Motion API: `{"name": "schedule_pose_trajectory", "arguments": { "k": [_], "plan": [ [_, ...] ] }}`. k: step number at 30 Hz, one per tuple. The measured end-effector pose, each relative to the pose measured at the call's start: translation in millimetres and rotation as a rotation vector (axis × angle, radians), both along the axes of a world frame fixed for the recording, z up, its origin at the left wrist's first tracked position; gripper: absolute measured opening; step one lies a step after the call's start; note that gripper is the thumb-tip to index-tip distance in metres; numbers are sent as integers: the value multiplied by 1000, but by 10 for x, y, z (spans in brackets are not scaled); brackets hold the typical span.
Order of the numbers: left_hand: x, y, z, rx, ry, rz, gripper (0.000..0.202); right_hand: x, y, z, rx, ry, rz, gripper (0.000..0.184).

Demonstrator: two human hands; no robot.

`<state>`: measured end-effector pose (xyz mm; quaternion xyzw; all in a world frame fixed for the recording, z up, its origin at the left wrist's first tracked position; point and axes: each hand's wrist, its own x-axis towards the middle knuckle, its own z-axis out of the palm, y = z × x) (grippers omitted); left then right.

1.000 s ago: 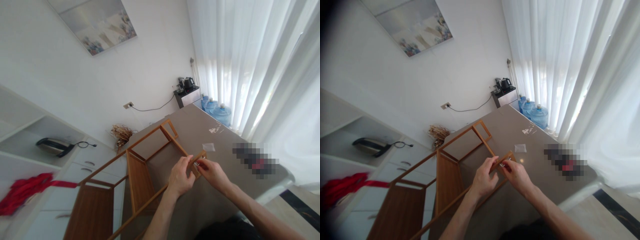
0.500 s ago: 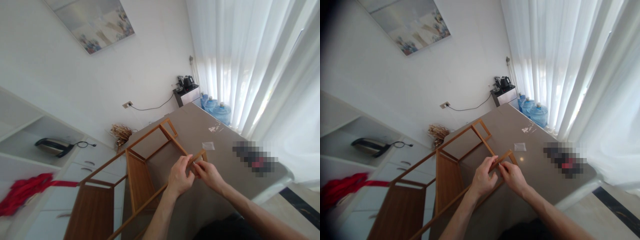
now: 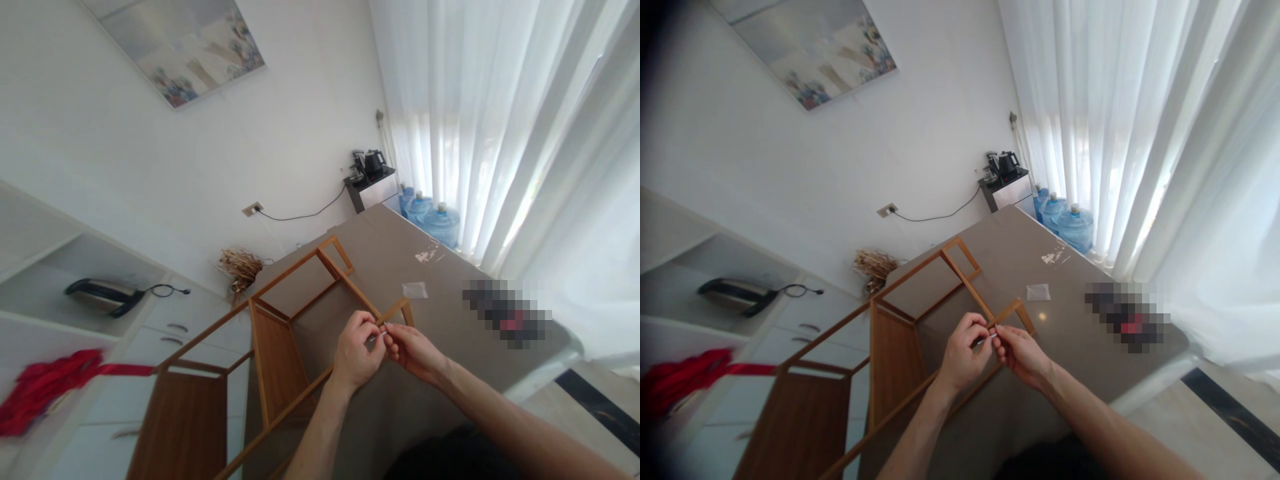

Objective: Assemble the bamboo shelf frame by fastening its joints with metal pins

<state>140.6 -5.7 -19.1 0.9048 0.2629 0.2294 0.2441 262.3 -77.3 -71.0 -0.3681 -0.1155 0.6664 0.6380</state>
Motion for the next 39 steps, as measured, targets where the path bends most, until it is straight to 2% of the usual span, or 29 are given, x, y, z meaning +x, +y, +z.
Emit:
{"name": "schedule_pose_trajectory", "arguments": {
  "k": [2,4,7,10,14,22,28,30,34,36,39],
  "plan": [
    [-1,9,-8,2,-2,-2,15,39,-15,62,4,-375,10,32],
    [-4,19,-12,-5,-10,-1,15,95,-40,148,11,-906,3,37],
    [-11,30,-24,-34,-17,0,14,170,-77,290,24,-1603,47,33],
    [-16,39,-42,-61,-14,-6,14,195,-88,415,39,-1932,202,28],
    [-13,41,-43,-78,-19,-3,15,156,-60,503,63,-2111,393,18],
    [21,32,4,-85,24,-14,16,101,-30,469,-3,-2032,383,23],
    [23,19,20,-69,32,-28,12,169,-24,393,-33,-1764,286,18],
    [17,18,22,-71,36,-31,11,187,-22,344,-41,-1596,242,23],
    [21,12,43,-75,40,-33,11,189,-17,194,-11,-1053,226,44],
    [29,5,60,-74,43,-30,13,177,-15,107,15,-812,228,45],
    [34,-8,77,-70,49,-29,15,159,-16,0,46,-559,206,44]
  ]
}}
